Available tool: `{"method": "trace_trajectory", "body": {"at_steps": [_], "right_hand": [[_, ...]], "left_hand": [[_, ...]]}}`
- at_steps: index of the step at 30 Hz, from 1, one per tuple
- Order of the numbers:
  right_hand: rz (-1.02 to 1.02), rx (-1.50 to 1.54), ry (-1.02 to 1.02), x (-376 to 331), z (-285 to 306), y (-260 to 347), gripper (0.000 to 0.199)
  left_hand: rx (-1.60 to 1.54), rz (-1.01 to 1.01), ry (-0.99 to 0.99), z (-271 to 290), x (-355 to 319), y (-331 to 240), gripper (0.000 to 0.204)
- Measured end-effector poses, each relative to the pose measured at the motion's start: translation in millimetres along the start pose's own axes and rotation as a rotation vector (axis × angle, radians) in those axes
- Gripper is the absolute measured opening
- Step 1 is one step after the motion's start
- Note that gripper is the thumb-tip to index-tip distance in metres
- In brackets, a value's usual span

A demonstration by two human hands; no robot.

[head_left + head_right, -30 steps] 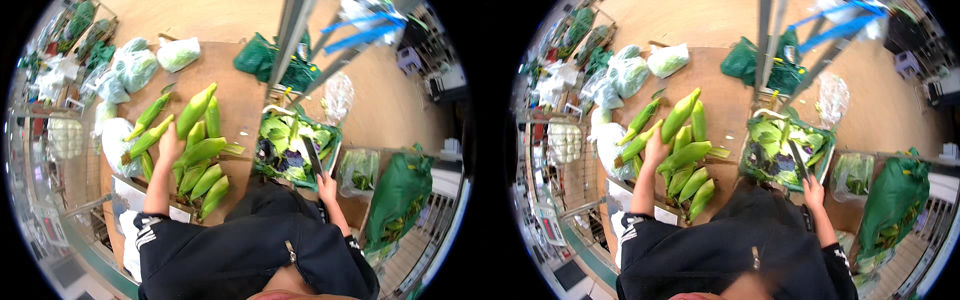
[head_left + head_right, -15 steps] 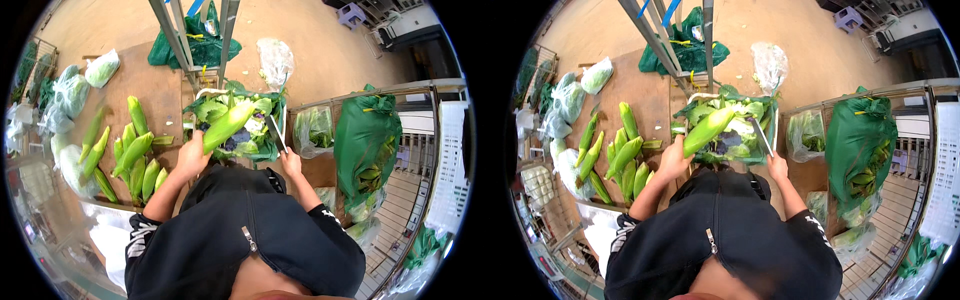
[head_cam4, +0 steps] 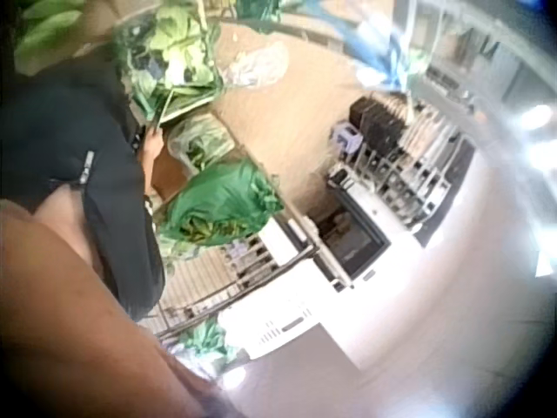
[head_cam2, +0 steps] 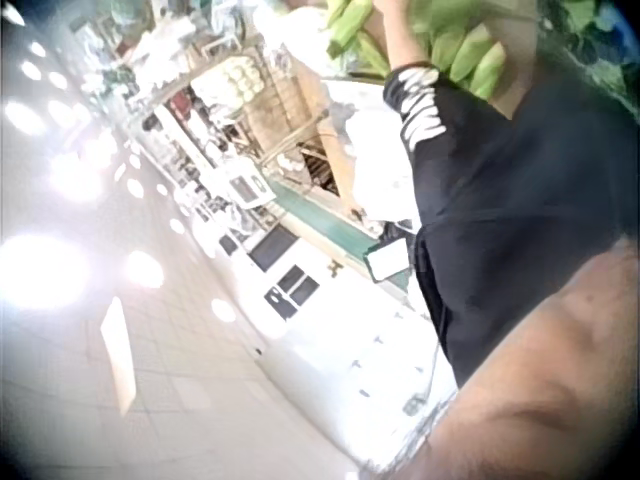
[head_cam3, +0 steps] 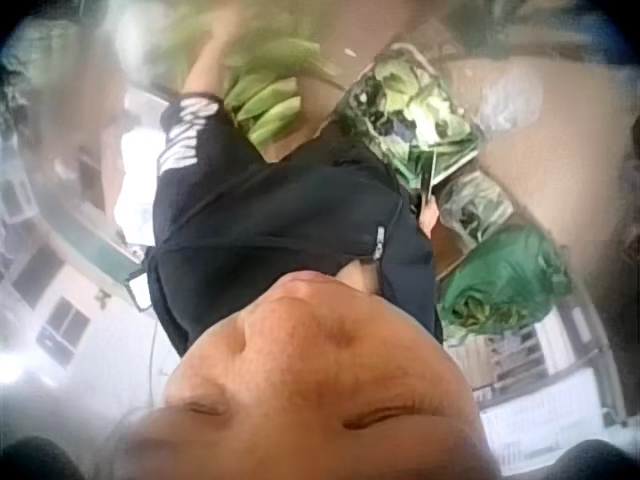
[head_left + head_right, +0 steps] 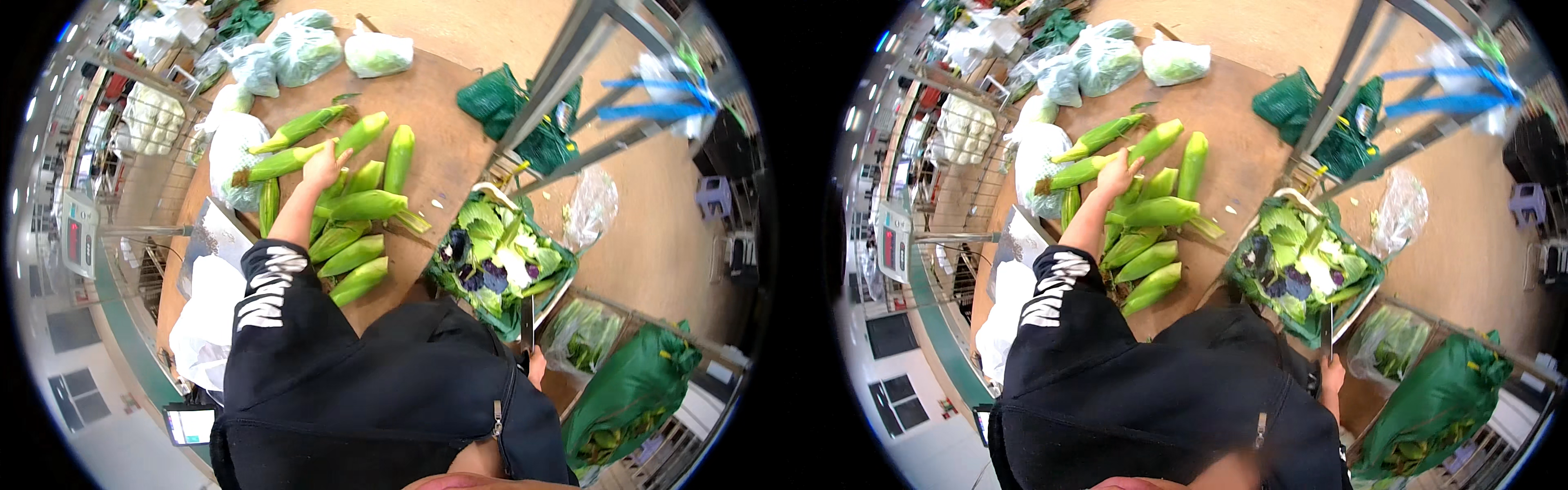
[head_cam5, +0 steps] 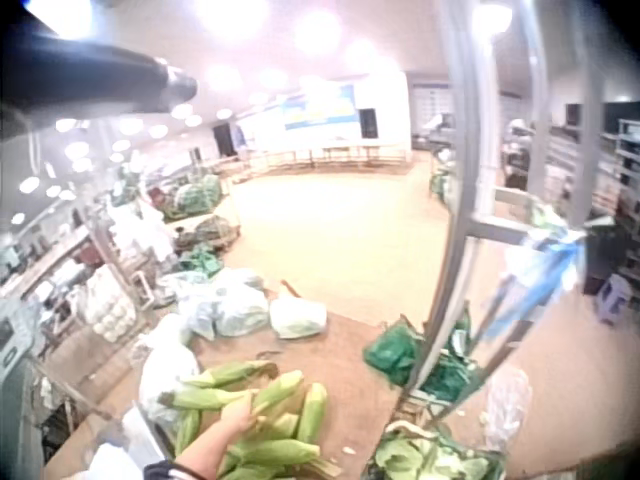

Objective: The person uses a tablet to manage orders, then selects corn cobs from a large sack, trims their ends with a knife, and places them into plastic bags. The bags are weighed on a scale, labeled with a printer, and set aside on the counter.

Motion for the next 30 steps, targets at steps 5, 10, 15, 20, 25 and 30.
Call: {"method": "trace_trajectory", "body": {"at_steps": [5,10,15,20,25,30], "right_hand": [[0.035,-0.037,-0.064,8,27,42,0.030],[0.092,-0.017,-0.139,13,47,76,0.026],[0.141,0.140,-0.135,11,58,134,0.026],[0.328,0.303,-0.174,11,82,210,0.026],[0.749,0.590,-0.512,-70,206,286,0.022],[0.448,0.319,-0.454,-18,142,171,0.024]], "left_hand": [[0.330,0.018,-0.462,6,23,87,0.027],[0.695,0.178,0.040,48,6,173,0.062],[0.499,0.034,-0.183,112,-28,88,0.065],[0.052,-0.139,-0.030,105,-99,-66,0.062],[0.008,-0.474,0.169,-4,-175,-218,0.040],[0.033,-0.652,0.398,-48,-227,-328,0.054]]}}
Point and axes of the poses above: each hand's wrist, its own x-axis towards the middle knuckle, its own z-axis out of the back of the hand, y = z × x, the point moved 6 cm from there along x, towards the middle knuckle, and after that the axes turned 2 degrees about -y, right-handed, at the moved point
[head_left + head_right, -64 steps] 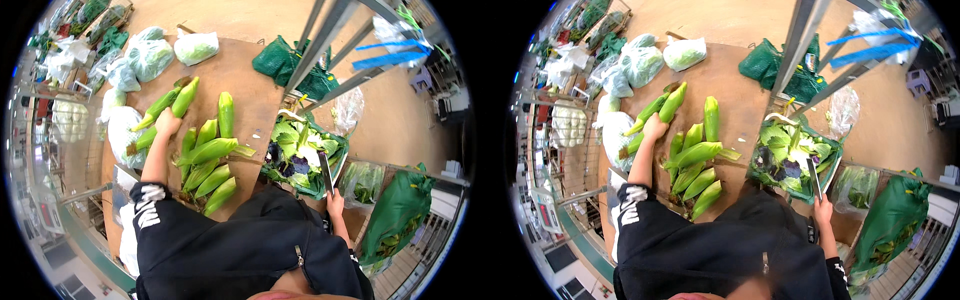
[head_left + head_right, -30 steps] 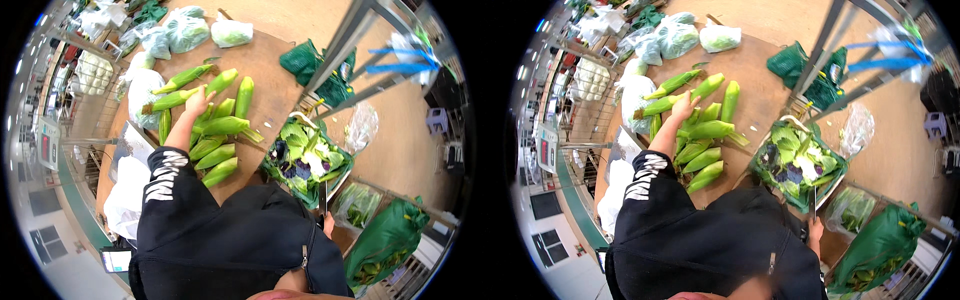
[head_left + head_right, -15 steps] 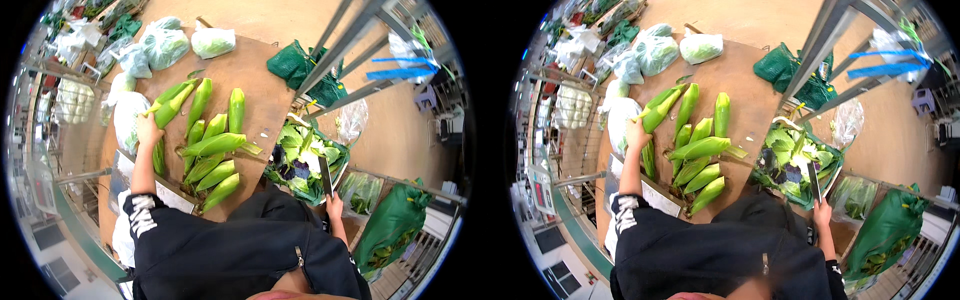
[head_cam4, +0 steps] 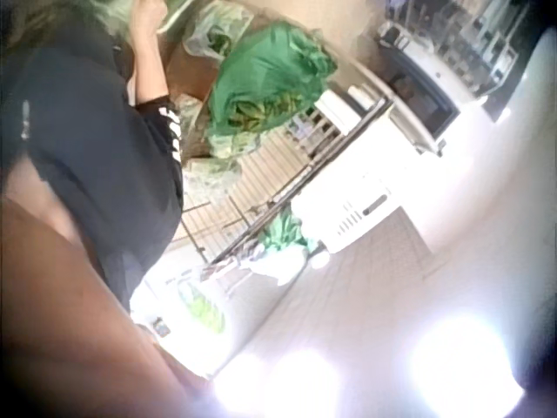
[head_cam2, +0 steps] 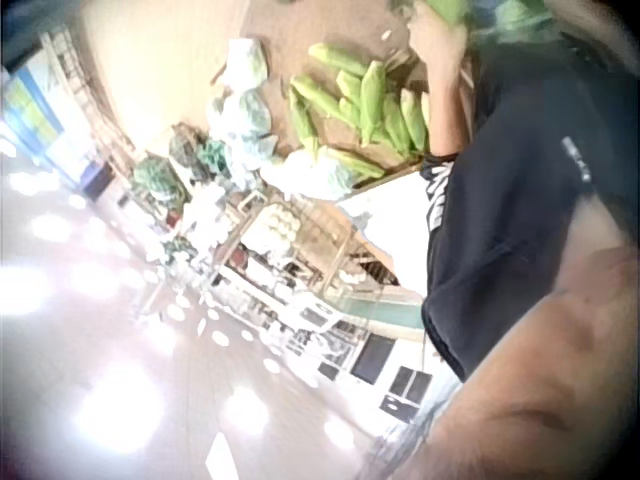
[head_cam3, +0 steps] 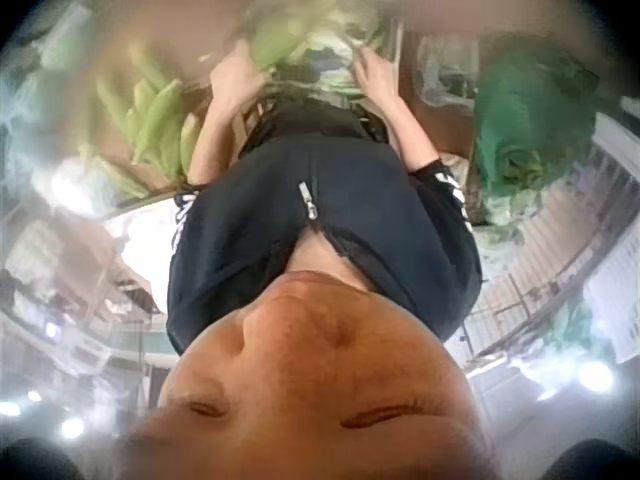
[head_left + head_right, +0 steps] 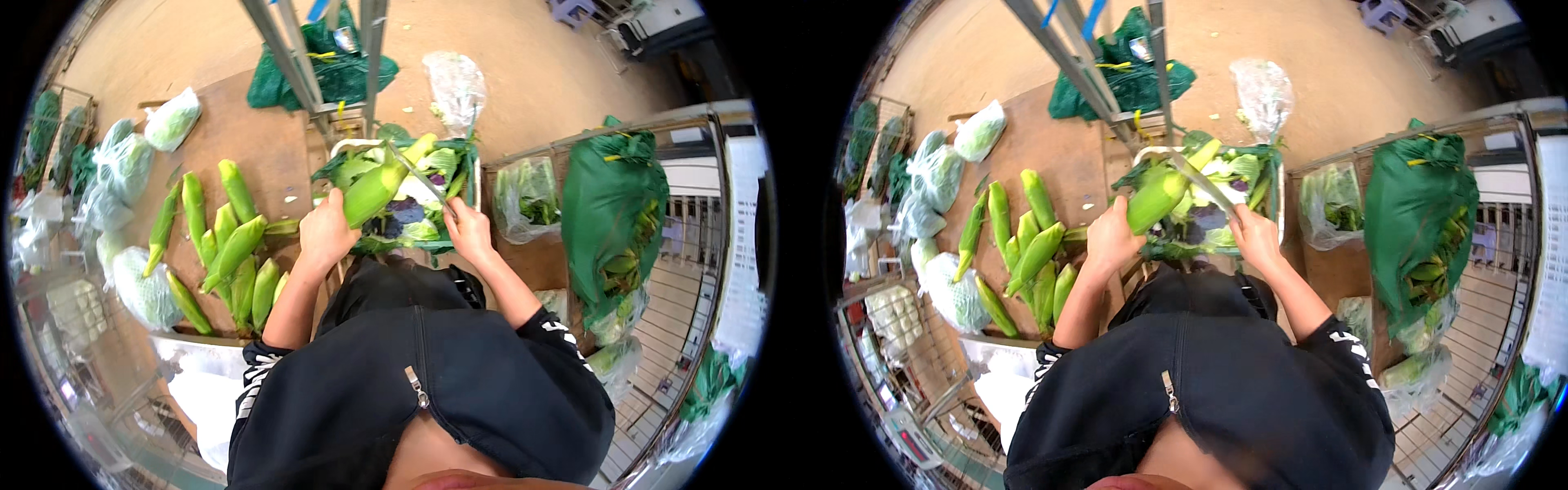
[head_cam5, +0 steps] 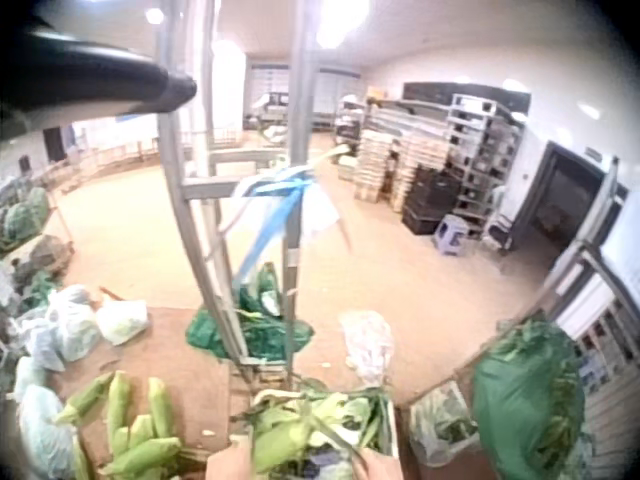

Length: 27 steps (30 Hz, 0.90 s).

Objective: The person uses a tablet to manage orders, then selects corn cobs from a large sack, trims their ends with a knife, and places them into plastic bags. The bags are weighed on a scale, labeled with a printer, and set aside on the counter.

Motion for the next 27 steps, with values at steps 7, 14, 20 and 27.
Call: {"method": "trace_trajectory", "body": {"at_steps": [7,14,20,27], "right_hand": [[-0.581,-0.011,0.058,-102,-20,-160,0.036],[-0.587,-0.079,0.160,-151,-45,-189,0.031],[-0.450,-0.243,0.494,-135,-84,-207,0.035],[-0.333,-0.307,0.401,-78,-75,-145,0.031]], "left_hand": [[-0.060,-0.073,-0.126,-3,-4,3,0.064],[-0.215,0.306,-0.423,89,-76,154,0.068],[-0.077,0.442,-0.541,107,-89,341,0.061],[-1.312,1.112,-1.043,30,-95,608,0.081]]}}
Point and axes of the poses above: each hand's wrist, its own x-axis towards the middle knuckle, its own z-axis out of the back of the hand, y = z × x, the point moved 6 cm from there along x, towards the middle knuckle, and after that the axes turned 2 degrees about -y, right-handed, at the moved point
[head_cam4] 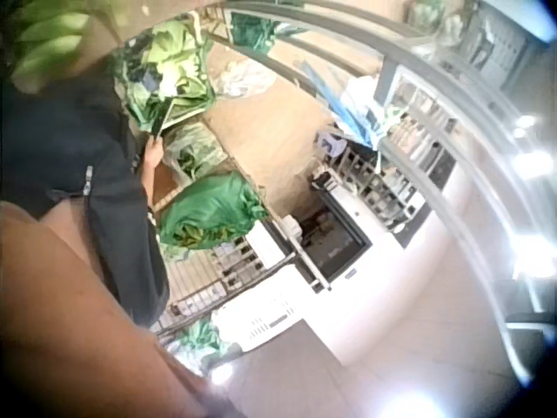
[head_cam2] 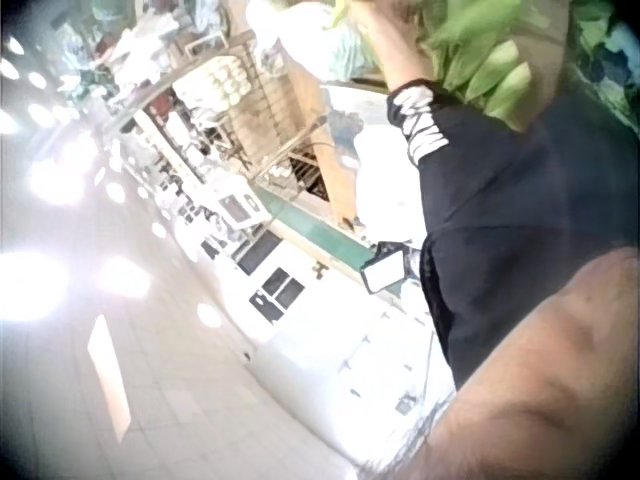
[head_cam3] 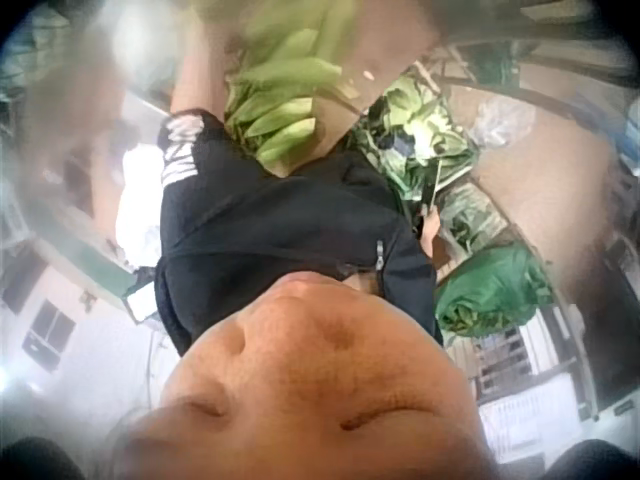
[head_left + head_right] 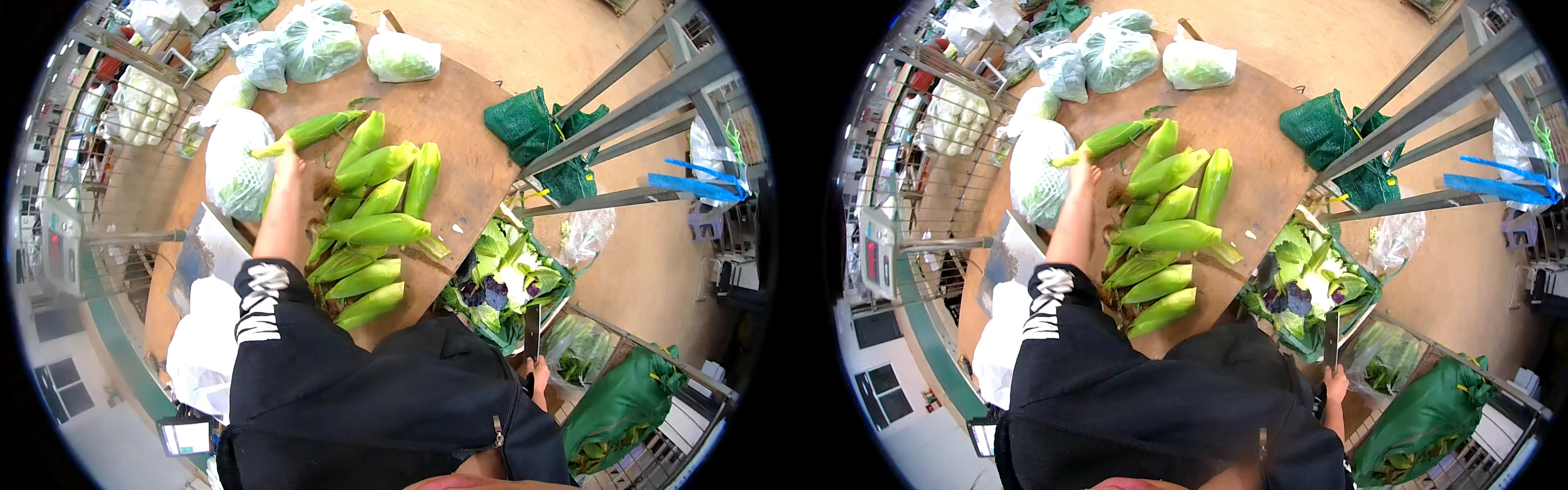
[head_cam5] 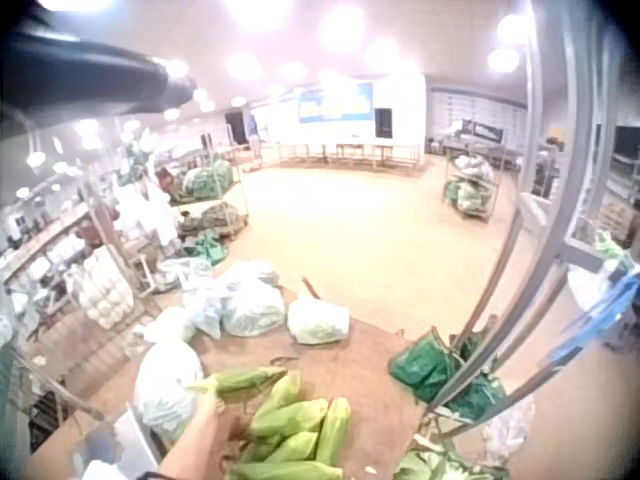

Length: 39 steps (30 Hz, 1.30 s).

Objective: The person uses a tablet to manage orders, then selects corn cobs from a large sack, trims their ends with a knife, and places them into plastic bags. The bags are weighed on a scale, labeled with a printer, and set aside on the counter.

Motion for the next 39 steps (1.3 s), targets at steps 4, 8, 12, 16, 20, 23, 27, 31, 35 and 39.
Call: {"method": "trace_trajectory", "body": {"at_steps": [4,8,12,16,20,23,27,31,35,39], "right_hand": [[-0.084,-0.095,-0.044,-17,23,3,0.032],[0.012,-0.196,0.068,10,17,19,0.029],[-0.144,-0.180,-0.036,-43,42,9,0.029],[-0.026,-0.021,-0.187,-34,45,8,0.027],[-0.096,0.152,-0.201,-23,27,16,0.027],[-0.112,0.275,-0.221,-14,13,13,0.026],[-0.119,0.275,-0.192,-15,5,7,0.024],[0.053,0.388,-0.283,-21,54,41,0.019],[0.299,0.677,-0.558,-64,177,104,0.021],[0.407,0.478,-0.750,-72,142,62,0.020]], "left_hand": [[-0.371,0.477,-0.038,-59,45,10,0.080],[-0.627,0.246,-0.196,-13,143,-8,0.071],[-0.807,-0.058,0.079,-71,64,-40,0.035],[-1.060,-0.131,0.572,-2,-56,-100,0.035],[-1.211,-0.016,0.867,-39,-254,-98,0.072],[-1.066,0.143,1.076,-75,-365,-44,0.071],[-0.001,0.239,0.994,-123,-453,70,0.068],[0.597,0.080,1.233,-183,-527,140,0.069],[1.094,-0.564,1.335,-217,-579,166,0.075],[1.261,-0.811,1.348,-232,-648,136,0.083]]}}
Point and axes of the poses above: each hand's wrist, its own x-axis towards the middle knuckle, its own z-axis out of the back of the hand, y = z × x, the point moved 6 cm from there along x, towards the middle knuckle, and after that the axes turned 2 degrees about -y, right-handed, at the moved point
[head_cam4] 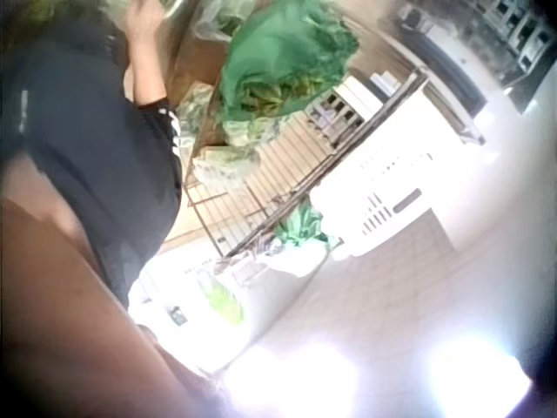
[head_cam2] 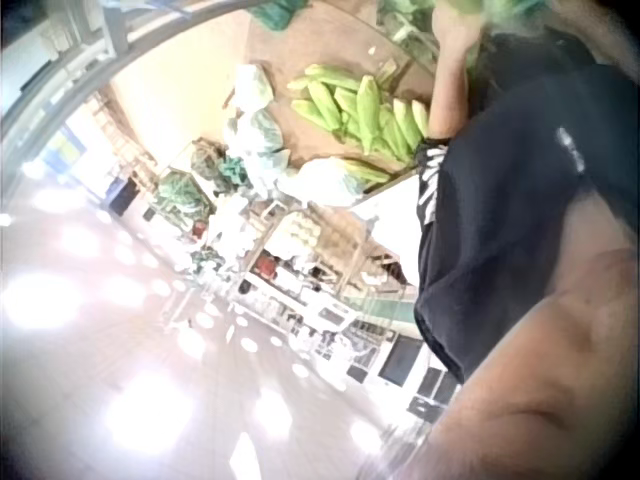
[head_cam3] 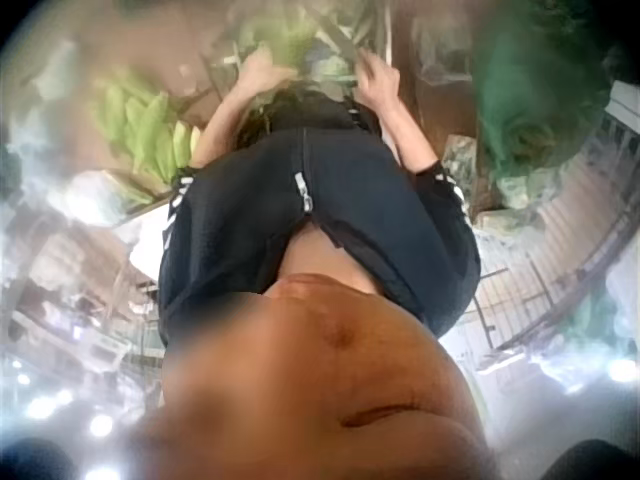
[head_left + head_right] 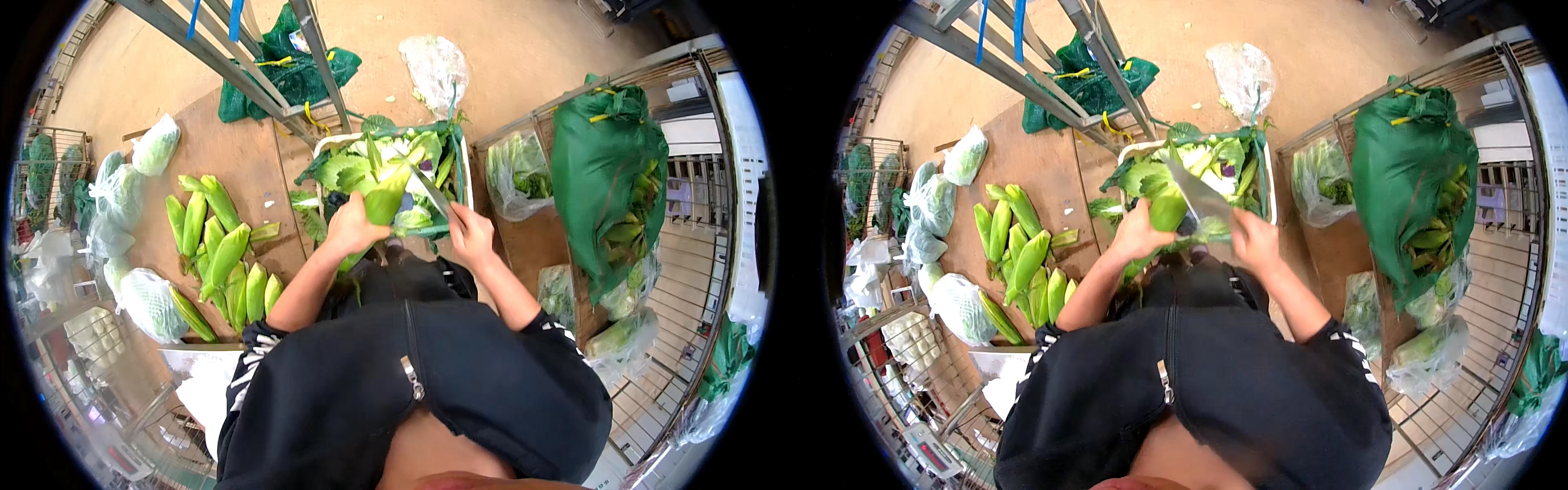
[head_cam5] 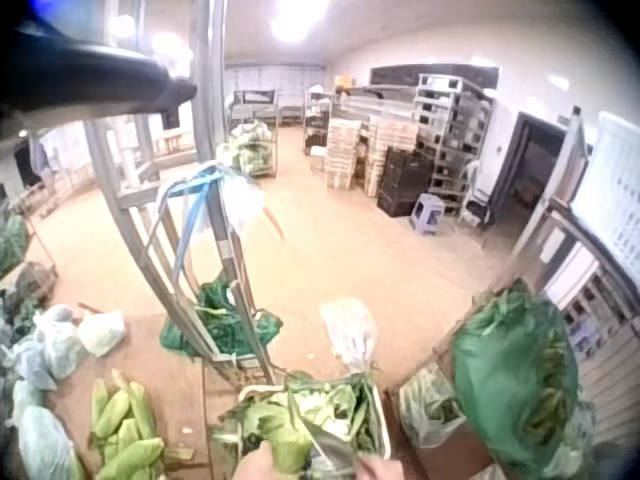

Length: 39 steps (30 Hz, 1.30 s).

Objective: The person uses a tablet to manage orders, then selects corn cobs from a large sack, trims their ends with a knife, and places them into plastic bags. The bags are weighed on a scale, labeled with a printer, and set aside on the counter.

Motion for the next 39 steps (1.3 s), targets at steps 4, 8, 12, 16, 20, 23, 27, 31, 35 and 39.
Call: {"method": "trace_trajectory", "body": {"at_steps": [4,8,12,16,20,23,27,31,35,39], "right_hand": [[-0.563,-0.410,0.502,-93,-30,-148,0.030],[-0.626,-0.438,0.544,-95,-27,-147,0.029],[-0.587,-0.345,0.482,-115,-37,-148,0.027],[-0.449,-0.426,0.650,-119,-53,-153,0.030],[-0.398,-0.469,0.835,-107,-74,-155,0.032],[-0.370,-0.505,0.818,-96,-80,-146,0.031],[-0.346,-0.470,0.776,-80,-100,-139,0.029],[-0.301,-0.492,0.776,-62,-105,-126,0.029],[-0.298,-0.432,0.682,-37,-108,-87,0.026],[-0.356,-0.307,0.579,-39,-115,-77,0.025]], "left_hand": [[0.040,-0.066,-0.039,8,3,-8,0.079],[-0.149,-0.145,-0.340,28,-6,61,0.074],[-0.176,0.125,-0.757,128,-68,164,0.076],[0.187,0.515,-1.075,214,-135,281,0.066],[-0.522,0.500,-1.170,224,-176,443,0.045],[0.102,1.184,-1.242,215,-261,500,0.031],[-0.150,1.475,-0.782,157,-318,552,0.083],[-0.139,1.290,-0.831,153,-314,562,0.069],[-0.501,0.640,-1.326,194,-312,516,0.054],[-0.484,0.263,-0.997,228,-249,326,0.051]]}}
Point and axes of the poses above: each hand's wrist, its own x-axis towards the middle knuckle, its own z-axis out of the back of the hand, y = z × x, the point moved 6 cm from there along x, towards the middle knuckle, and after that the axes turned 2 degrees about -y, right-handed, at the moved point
